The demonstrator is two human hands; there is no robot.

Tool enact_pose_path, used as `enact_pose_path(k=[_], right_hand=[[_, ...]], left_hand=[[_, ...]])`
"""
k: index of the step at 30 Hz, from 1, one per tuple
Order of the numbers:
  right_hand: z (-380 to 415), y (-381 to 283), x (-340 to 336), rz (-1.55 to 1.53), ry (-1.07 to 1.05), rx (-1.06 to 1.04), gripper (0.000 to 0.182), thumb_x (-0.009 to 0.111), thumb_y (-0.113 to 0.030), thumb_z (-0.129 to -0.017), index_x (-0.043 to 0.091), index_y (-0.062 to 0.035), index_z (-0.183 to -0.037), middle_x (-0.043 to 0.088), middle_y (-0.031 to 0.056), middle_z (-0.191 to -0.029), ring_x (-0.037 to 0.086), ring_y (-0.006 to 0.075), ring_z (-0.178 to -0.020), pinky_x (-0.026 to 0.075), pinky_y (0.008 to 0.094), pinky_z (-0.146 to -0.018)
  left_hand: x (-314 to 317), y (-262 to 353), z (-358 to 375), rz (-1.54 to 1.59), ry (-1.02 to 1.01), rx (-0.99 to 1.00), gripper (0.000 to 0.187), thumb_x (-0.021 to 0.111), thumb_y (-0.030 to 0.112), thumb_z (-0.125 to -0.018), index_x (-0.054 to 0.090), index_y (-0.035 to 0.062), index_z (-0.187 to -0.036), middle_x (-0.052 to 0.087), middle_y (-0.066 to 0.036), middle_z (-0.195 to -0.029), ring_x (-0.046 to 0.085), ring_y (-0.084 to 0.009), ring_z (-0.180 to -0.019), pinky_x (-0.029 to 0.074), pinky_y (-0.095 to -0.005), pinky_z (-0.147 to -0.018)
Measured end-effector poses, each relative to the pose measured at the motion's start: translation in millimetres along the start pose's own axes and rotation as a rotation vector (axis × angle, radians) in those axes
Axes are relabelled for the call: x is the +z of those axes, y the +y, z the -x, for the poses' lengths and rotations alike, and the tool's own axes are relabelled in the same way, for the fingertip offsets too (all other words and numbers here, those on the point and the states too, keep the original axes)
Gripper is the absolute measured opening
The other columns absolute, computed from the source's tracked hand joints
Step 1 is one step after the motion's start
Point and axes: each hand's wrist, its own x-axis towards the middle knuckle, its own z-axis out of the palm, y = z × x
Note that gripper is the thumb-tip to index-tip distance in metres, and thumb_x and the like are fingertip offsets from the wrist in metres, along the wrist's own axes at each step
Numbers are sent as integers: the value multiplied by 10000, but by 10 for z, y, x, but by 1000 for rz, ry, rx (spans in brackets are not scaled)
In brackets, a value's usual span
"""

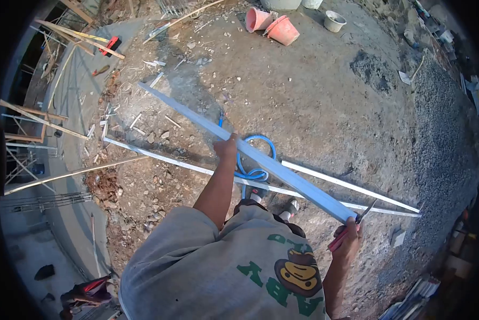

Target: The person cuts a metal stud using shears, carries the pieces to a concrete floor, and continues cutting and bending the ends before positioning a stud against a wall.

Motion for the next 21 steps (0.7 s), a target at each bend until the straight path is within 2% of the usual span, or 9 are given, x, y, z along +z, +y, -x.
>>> enact_pose_path(k=[1,2,3,4,8,12,15,19,21], right_hand=[[9,20,-44,-11,-34,-3,234,604,-243,-874,576,-66,-1024,527,8,-624,500,85,-491,409,218,-459],[62,-9,-19,-27,-31,31,230,607,-238,-871,573,-70,-1026,531,8,-635,496,87,-487,405,224,-448],[82,25,-15,-31,8,28,221,614,-227,-864,568,-82,-1025,529,8,-632,495,91,-480,397,234,-433],[138,-102,-36,2,-30,111,212,620,-210,-861,563,-85,-1023,526,8,-633,494,93,-473,386,244,-424],[-108,282,-490,-112,34,45,231,624,-194,-862,563,-73,-1048,527,0,-679,501,97,-474,381,243,-427],[-436,555,-1094,-65,28,127,298,631,-183,-856,573,-67,-1124,558,8,-750,525,97,-488,389,241,-423],[-601,693,-1381,-33,-42,170,343,632,-176,-855,576,-65,-1175,571,19,-783,541,103,-495,404,243,-424],[-960,1135,-1784,-41,-120,219,385,627,-157,-858,572,-61,-1227,588,32,-814,571,117,-513,434,249,-439],[-1197,1351,-2005,-42,-166,268,436,638,-157,-857,556,-57,-1274,613,46,-844,592,124,-532,453,254,-456]], left_hand=[[173,-150,-105,268,-10,-105,707,793,370,-751,495,-78,-1210,616,-198,-1094,631,-353,-938,519,-480,-812],[119,-188,-124,588,-300,-251,491,736,352,-806,573,-12,-1092,638,-153,-1005,618,-298,-791,517,-454,-750],[72,-174,-78,782,-520,-371,324,683,327,-846,586,50,-984,635,-118,-878,597,-265,-731,517,-450,-713],[229,-318,-234,797,-505,-379,264,656,327,-856,566,83,-898,601,-91,-778,589,-246,-715,516,-445,-697],[374,-432,176,829,-536,-358,246,668,306,-841,542,97,-873,565,-68,-748,584,-227,-707,521,-437,-687],[486,-462,647,832,-548,-333,276,741,292,-779,524,159,-886,539,-23,-753,569,-194,-657,509,-402,-629],[443,-207,1134,891,-447,-313,334,758,352,-779,514,143,-874,522,-23,-753,563,-191,-659,500,-396,-650],[462,-115,1635,975,-482,-168,431,759,426,-787,494,94,-857,502,-23,-735,543,-183,-660,475,-378,-665],[503,-89,1898,1006,-451,-90,427,760,427,-787,494,99,-855,500,-25,-729,540,-185,-663,471,-376,-672]])
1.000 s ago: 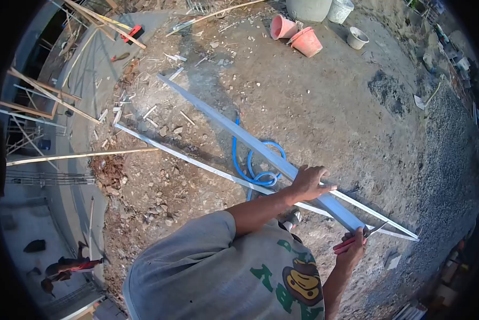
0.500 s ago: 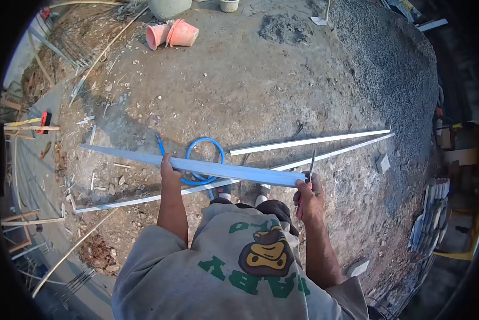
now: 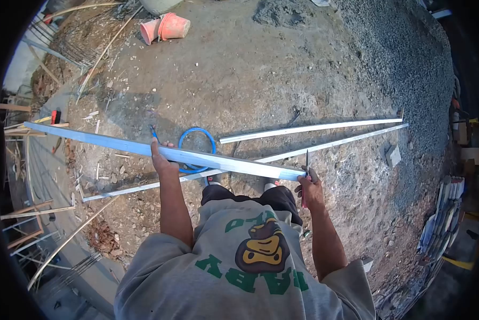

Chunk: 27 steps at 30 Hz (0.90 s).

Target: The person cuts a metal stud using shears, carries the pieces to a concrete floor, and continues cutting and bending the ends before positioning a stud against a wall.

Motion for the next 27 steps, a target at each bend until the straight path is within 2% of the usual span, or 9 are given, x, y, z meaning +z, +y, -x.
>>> enact_pose_path(k=[1,2,8,12,14,15,16,22,27], right_hand=[[-56,84,-97,29,-26,16,445,643,-167,-858,554,-57,-1280,616,46,-839,588,121,-529,451,253,-458],[-157,151,-194,66,-53,25,454,649,-177,-859,551,-56,-1285,618,45,-835,584,118,-527,449,252,-459],[-643,287,-227,535,-283,57,493,694,-314,-853,566,-47,-1247,597,44,-796,588,116,-556,456,253,-459],[-776,345,163,915,-315,29,562,713,-435,-768,587,-51,-1159,675,160,-982,658,311,-937,499,428,-834],[-801,412,214,1004,-339,-8,535,695,-405,-775,582,-65,-1173,678,164,-990,659,333,-952,501,439,-830],[-814,448,264,1041,-341,-32,523,685,-389,-779,579,-71,-1180,680,166,-994,660,344,-960,502,444,-828],[-867,637,181,1008,-277,-167,418,680,-337,-791,598,-45,-1078,665,144,-863,666,324,-824,504,429,-740],[-1329,970,-120,1294,-242,-4,256,579,-171,-774,604,-38,-991,667,210,-901,651,404,-877,509,462,-783],[-2380,1795,464,1616,-475,-194,401,674,-265,-806,544,-55,-1122,580,220,-1112,584,389,-1093,499,471,-893]], left_hand=[[-13,-42,130,-7,3,31,426,761,427,-787,494,102,-854,499,-25,-725,539,-186,-664,470,-376,-676],[-23,-41,223,62,-67,29,406,744,376,-818,521,111,-1030,532,-44,-793,547,-202,-656,488,-416,-636],[349,371,1315,62,-155,383,381,729,378,-836,512,119,-1012,541,-36,-766,541,-180,-644,479,-389,-633],[241,592,1570,20,-211,571,327,701,350,-861,507,128,-1002,545,-37,-756,543,-183,-628,485,-365,-618],[188,669,1654,-32,-143,618,307,680,369,-875,522,136,-998,553,-36,-765,547,-186,-661,489,-371,-645],[169,700,1624,-56,-122,638,298,670,378,-882,529,141,-996,557,-36,-769,549,-187,-678,490,-374,-659],[71,713,1530,-65,-131,705,276,663,360,-889,540,130,-981,567,-43,-778,554,-193,-687,489,-375,-664],[-433,745,1405,-82,-102,776,320,655,313,-883,507,88,-1057,545,-68,-798,530,-194,-671,474,-354,-647],[-1019,377,888,-188,-77,861,364,590,371,-910,485,66,-1077,496,-62,-807,502,-173,-666,447,-332,-641]])
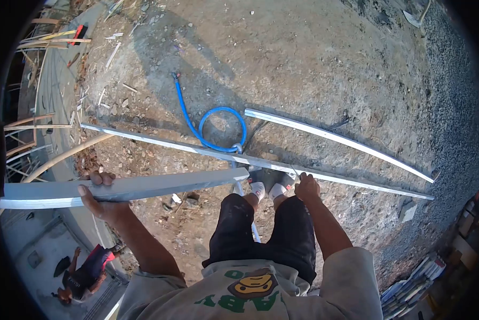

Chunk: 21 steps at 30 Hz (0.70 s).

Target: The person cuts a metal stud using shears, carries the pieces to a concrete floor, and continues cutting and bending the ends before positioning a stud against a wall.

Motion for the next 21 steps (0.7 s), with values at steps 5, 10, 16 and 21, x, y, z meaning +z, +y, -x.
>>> enact_pose_path(k=[5,10,16,21], right_hand=[[-1535,-358,1256,184,-82,-257,529,746,-277,-791,486,-41,-1185,550,172,-1147,555,358,-1158,505,458,-922],[-2219,-629,2270,149,-111,-427,639,806,-270,-724,457,-32,-1204,542,192,-1133,596,373,-1082,529,463,-878],[-2291,-563,2267,164,-322,-503,669,799,-289,-701,458,-19,-1209,545,245,-1144,625,395,-1016,532,459,-860],[-1645,-522,1602,98,-383,-577,630,775,-336,-717,475,-37,-1183,581,224,-1094,643,408,-959,537,491,-825]], left_hand=[[-489,-829,139,-189,7,22,391,552,405,-929,463,46,-1055,445,-40,-783,469,-153,-651,424,-330,-696],[-929,-1353,205,-240,-48,-40,379,531,395,-948,449,40,-1052,426,-40,-789,459,-145,-642,457,-327,-669],[-1036,-1782,313,-285,-112,-74,399,529,382,-945,429,24,-1090,438,-57,-784,483,-151,-617,496,-306,-610],[-971,-1750,270,-348,-88,-35,456,565,401,-911,422,18,-1114,441,-59,-761,494,-158,-594,452,-274,-550]])
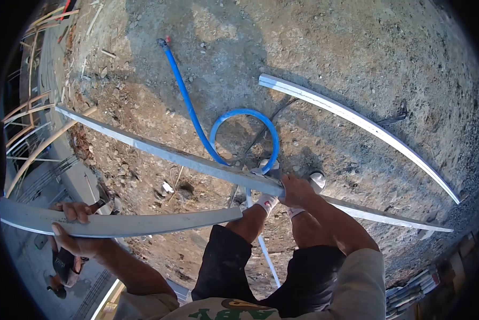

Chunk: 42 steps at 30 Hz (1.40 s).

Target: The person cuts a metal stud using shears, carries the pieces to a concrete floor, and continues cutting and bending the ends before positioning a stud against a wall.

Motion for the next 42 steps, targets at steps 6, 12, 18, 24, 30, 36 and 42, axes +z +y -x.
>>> enact_pose_path(k=[6,12,18,24,30,36,42], right_hand=[[-2,-106,-971,-21,135,-83,604,780,-330,-713,484,-61,-1165,591,188,-1041,646,394,-906,531,465,-793],[-650,514,-1579,164,379,66,517,718,-308,-792,464,-76,-1177,563,181,-1121,629,374,-988,538,458,-817],[-1006,1060,-2174,279,508,219,496,713,-279,-816,458,-77,-1191,562,171,-1132,618,378,-1028,534,472,-843],[-1215,1185,-1979,334,816,149,354,686,-205,-832,490,-73,-1096,563,156,-1058,591,371,-1014,518,478,-816],[-1365,1391,-1207,245,754,189,527,783,-198,-742,444,-29,-1109,502,169,-1113,516,382,-1091,454,474,-902],[-1329,2076,-1071,369,664,318,618,808,-203,-705,435,-34,-1168,505,186,-1185,529,372,-1125,438,480,-943],[-756,1853,-1262,283,285,260,574,760,-170,-653,450,-49,-1122,558,200,-1084,593,396,-1008,496,463,-887]], left_hand=[[99,-16,24,-94,-31,3,466,586,406,-884,442,30,-1117,482,-74,-769,507,-164,-587,452,-307,-623],[186,-2,-61,-146,-5,61,491,596,425,-869,443,30,-1118,476,-71,-748,508,-162,-583,426,-314,-599],[389,-267,27,-260,39,83,490,594,433,-846,440,37,-1091,466,-69,-727,490,-150,-562,418,-304,-577],[490,-360,-6,-283,67,96,503,614,425,-829,434,34,-1089,473,-72,-717,492,-152,-549,434,-304,-566],[630,-482,63,-154,26,61,480,666,321,-809,438,13,-1098,525,-90,-769,537,-170,-576,491,-301,-536],[616,-420,76,-153,34,118,476,684,247,-791,445,-8,-1113,542,-90,-750,560,-180,-564,502,-291,-454],[529,-3,149,-141,179,103,435,771,203,-722,518,-45,-975,588,-140,-695,593,-199,-545,507,-300,-486]])
